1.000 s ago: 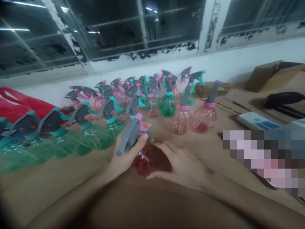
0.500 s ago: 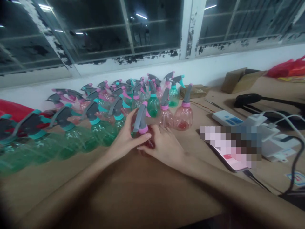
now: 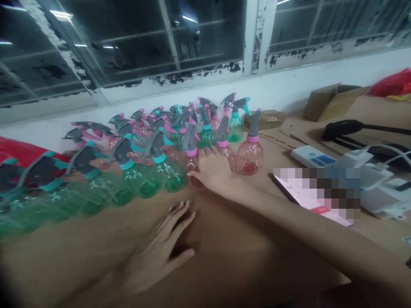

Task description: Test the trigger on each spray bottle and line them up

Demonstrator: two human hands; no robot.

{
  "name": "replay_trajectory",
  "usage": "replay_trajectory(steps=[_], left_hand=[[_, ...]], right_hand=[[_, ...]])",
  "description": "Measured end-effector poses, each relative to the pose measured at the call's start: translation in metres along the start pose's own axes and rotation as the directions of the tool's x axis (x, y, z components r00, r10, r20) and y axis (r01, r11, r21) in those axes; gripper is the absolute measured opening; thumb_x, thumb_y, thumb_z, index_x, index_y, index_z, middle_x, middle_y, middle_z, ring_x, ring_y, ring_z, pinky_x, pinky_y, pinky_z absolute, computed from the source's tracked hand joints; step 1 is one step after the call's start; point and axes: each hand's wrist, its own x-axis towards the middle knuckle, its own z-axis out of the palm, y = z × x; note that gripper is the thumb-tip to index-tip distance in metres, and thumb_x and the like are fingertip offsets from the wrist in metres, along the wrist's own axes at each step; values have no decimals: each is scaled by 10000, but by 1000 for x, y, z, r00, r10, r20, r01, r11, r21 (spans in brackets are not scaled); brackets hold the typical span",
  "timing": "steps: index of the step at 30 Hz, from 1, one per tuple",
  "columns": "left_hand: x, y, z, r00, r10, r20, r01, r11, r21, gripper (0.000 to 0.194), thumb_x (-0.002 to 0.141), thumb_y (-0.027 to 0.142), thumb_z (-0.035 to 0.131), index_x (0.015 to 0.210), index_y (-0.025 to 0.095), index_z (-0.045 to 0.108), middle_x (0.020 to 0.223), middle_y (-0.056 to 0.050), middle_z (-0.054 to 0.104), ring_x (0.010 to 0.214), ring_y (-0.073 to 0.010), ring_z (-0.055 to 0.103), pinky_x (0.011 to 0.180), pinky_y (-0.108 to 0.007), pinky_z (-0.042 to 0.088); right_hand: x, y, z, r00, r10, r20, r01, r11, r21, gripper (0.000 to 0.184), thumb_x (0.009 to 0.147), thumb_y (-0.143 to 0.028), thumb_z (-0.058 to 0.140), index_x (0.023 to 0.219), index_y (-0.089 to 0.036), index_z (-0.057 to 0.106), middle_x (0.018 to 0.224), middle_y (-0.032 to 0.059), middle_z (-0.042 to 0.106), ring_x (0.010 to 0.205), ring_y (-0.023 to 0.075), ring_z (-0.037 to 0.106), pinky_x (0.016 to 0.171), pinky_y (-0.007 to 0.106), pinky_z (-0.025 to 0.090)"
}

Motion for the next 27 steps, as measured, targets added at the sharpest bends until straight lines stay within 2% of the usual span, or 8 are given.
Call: replay_trajectory(steps=[5, 8, 10, 13, 17, 21, 23, 27], left_hand=[[12, -1, 8, 996, 69, 62, -71, 997, 36, 667, 883, 573, 374, 1421, 202, 244, 1527, -114, 169, 1402, -294, 91, 1114, -555, 187], [18, -1, 10, 995, 82, 59, -84, 996, 28, 670, 882, 574, 373, 1421, 196, 246, 1529, -119, 154, 1402, -302, 71, 1113, -567, 172], [19, -2, 11, 995, 87, 50, -88, 996, 24, 666, 882, 562, 387, 1423, 201, 240, 1532, -116, 139, 1402, -308, 66, 1112, -570, 176], [18, -3, 13, 995, 85, 48, -86, 996, 17, 664, 881, 551, 405, 1426, 216, 229, 1534, -103, 139, 1400, -314, 74, 1109, -567, 194], [17, -4, 14, 996, 78, 48, -79, 997, 14, 656, 882, 541, 409, 1427, 224, 226, 1536, -96, 132, 1398, -318, 87, 1110, -565, 194], [18, -4, 12, 997, 69, 45, -70, 997, 16, 653, 875, 522, 442, 1422, 227, 243, 1530, -93, 167, 1396, -315, 120, 1104, -553, 226], [18, -4, 10, 997, 67, 28, -67, 998, 14, 649, 868, 503, 471, 1418, 231, 257, 1525, -88, 191, 1393, -317, 140, 1099, -552, 238], [17, -3, 8, 997, 73, 17, -73, 997, 6, 641, 863, 462, 501, 1412, 222, 273, 1522, -104, 191, 1389, -323, 155, 1089, -561, 249]], right_hand=[[0, -1, -4, 1000, 4, -6, -4, 1000, -4, 565, 773, -479, 623, 1117, -40, 534, 1052, 202, 627, 1036, 343, 554, 793, 429, 468], [-15, 9, -18, 1000, 1, -23, 0, 999, 39, 567, 808, -514, 558, 1193, -101, 508, 1131, 175, 613, 1001, 327, 587, 753, 417, 481], [-26, 24, -29, 999, 0, -39, 4, 995, 102, 434, 837, -524, 502, 1067, -168, 594, 1087, 129, 647, 902, 295, 628, 716, 398, 484], [-38, 53, -37, 993, 89, -79, -74, 980, 184, 337, 848, -496, 487, 905, -200, 637, 864, 68, 696, 695, 227, 646, 628, 350, 484], [-37, 79, -29, 976, 186, -117, -170, 976, 134, 440, 810, -512, 524, 1075, -165, 584, 999, 126, 683, 715, 260, 653, 675, 409, 492], [-25, 77, -14, 977, 203, -65, -199, 978, 58, 616, 808, -531, 500, 1278, -139, 438, 1165, 176, 616, 976, 357, 606, 765, 473, 465], [-19, 71, -8, 978, 208, -33, -206, 977, 52, 613, 818, -534, 481, 1290, -147, 415, 1172, 173, 611, 1019, 352, 589, 777, 457, 460], [-14, 63, -5, 978, 210, 2, -210, 977, 38, 545, 838, -538, 454, 1200, -130, 470, 1039, 171, 653, 935, 330, 623, 722, 414, 465]])
